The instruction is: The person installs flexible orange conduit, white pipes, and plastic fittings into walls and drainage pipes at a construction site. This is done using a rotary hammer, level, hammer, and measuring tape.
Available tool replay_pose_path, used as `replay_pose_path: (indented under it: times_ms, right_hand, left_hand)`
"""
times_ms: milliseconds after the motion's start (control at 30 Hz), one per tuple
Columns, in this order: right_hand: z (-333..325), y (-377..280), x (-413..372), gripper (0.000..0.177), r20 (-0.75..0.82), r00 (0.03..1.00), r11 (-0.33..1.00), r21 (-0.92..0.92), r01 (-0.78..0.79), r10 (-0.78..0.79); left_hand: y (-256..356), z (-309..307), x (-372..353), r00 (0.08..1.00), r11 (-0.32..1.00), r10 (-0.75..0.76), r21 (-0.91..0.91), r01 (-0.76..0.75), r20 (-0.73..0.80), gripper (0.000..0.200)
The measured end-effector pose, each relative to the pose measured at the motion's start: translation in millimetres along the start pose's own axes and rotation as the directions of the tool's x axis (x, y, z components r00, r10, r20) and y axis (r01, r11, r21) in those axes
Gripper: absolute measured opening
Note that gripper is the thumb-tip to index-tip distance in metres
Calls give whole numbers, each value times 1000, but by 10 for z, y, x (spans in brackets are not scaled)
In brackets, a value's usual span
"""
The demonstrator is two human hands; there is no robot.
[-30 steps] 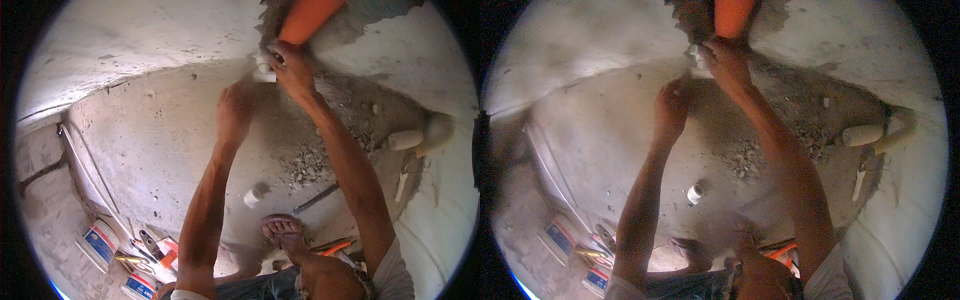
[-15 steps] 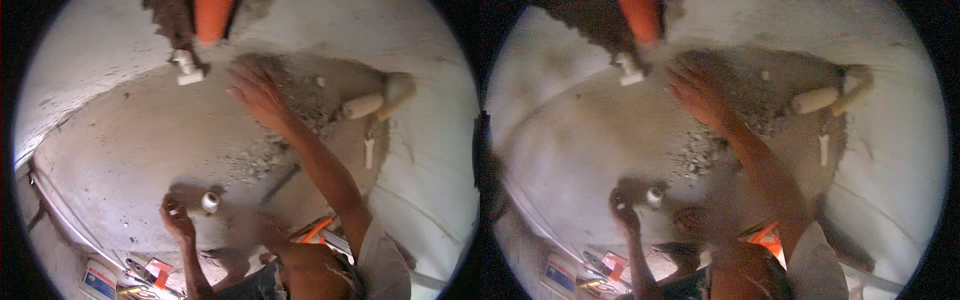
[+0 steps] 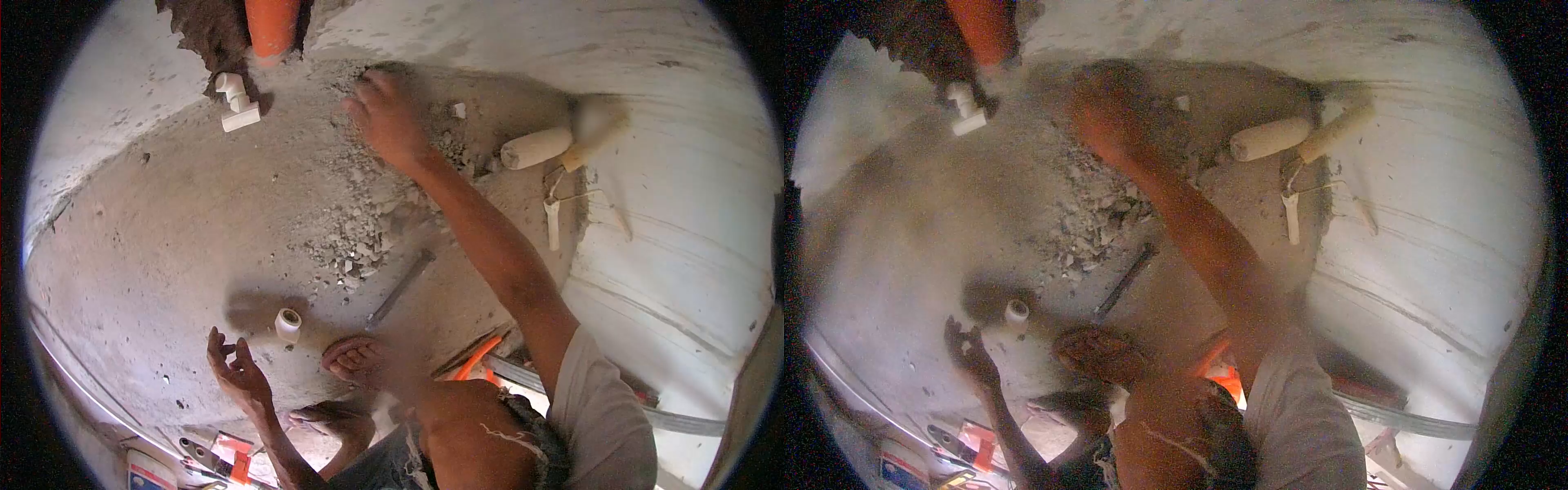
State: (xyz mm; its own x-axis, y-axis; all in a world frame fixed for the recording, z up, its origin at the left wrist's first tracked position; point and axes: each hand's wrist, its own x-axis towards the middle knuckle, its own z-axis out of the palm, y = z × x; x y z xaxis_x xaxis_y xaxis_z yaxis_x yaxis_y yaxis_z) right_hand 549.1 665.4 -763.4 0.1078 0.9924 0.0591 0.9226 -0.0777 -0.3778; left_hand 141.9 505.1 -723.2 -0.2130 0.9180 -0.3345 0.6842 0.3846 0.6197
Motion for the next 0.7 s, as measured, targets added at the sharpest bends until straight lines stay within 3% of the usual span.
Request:
replay_pose_path:
  times_ms: [100, 200, 233, 300, 400, 500, 533, 600, 667, 700]
  right_hand:
    - [-112, -186, 85, 56, -105, 949, 955, 70, -290, 296]
    - [384, -39, 170, 54, -542, 833, 916, -273, -295, 107]
    - [410, -89, 196, 51, -487, 844, 932, -147, -333, 225]
    - [286, -97, 237, 46, -329, 845, 906, 101, -411, 420]
    - [297, 75, 167, 39, -338, 848, 912, 192, -362, 408]
    - [285, 318, -12, 35, -268, 919, 957, 112, -269, 290]
    - [194, 327, -78, 33, -213, 927, 951, 50, -305, 308]
    - [-55, 252, -324, 31, -102, 928, 926, -87, -366, 358]
    - [-193, 196, -444, 34, -174, 942, 935, -162, -315, 287]
    - [-237, 181, -472, 36, -198, 949, 938, -198, -285, 246]
  left_hand:
    - [48, -70, 48, 1000, 1000, -5, -10, 5, 16, 48]
    - [357, -255, 110, 994, 998, 39, 42, -44, 99, 47]
    - [399, -335, 111, 992, 999, 39, -14, -37, 123, 45]
    - [754, -578, 74, 975, 992, 53, 101, -77, 214, 44]
    - [980, -998, -117, 949, 974, 25, 208, -94, 313, 46]
    - [968, -1332, -352, 932, 959, -97, 284, -6, 349, 47]
    - [946, -1370, -385, 927, 953, -142, 302, 33, 347, 48]
    - [910, -1334, -442, 930, 945, -136, 328, 17, 342, 52]
    - [1037, -1259, -400, 908, 895, -154, 444, -39, 390, 54]
    - [1028, -1206, -372, 902, 913, -52, 387, -130, 428, 52]
